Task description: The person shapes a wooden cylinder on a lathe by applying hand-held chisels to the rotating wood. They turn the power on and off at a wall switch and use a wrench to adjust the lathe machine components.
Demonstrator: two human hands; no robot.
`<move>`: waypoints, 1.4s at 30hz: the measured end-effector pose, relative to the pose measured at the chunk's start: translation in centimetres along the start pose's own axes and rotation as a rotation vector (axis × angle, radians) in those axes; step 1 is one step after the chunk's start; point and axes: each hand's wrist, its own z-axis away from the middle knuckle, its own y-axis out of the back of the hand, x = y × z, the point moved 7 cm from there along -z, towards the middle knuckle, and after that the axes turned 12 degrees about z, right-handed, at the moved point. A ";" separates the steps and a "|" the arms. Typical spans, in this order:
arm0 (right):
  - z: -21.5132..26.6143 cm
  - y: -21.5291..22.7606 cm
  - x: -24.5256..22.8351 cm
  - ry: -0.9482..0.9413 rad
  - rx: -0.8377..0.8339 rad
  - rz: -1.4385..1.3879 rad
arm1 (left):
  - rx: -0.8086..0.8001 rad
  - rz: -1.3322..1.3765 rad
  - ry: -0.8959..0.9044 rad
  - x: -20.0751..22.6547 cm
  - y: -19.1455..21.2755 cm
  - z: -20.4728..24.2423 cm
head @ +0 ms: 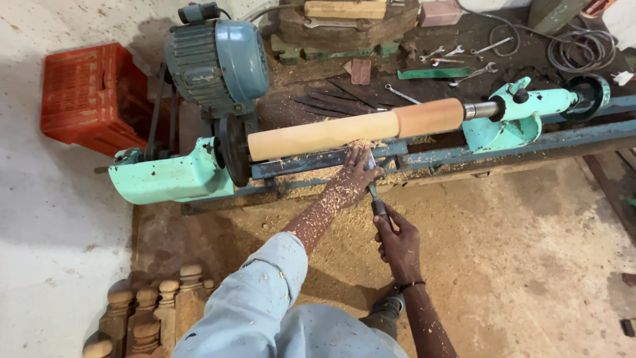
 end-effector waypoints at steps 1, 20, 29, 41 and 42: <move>0.1 -0.1 -0.1 -0.001 -0.001 0.007 | 0.022 0.000 -0.014 0.0 0.2 0.2; 1.7 -2.6 -0.9 0.001 0.003 0.027 | 0.040 0.015 -0.004 -1.8 0.7 2.8; 2.6 -4.2 -1.2 0.003 -0.024 0.008 | 0.154 0.024 -0.078 -2.4 1.6 4.3; 2.9 -6.7 -0.5 0.033 -0.059 -0.017 | 0.054 0.054 0.037 -3.8 2.8 6.4; 3.0 -6.8 -0.5 0.028 -0.062 -0.007 | 0.071 0.056 0.026 -3.9 2.9 6.5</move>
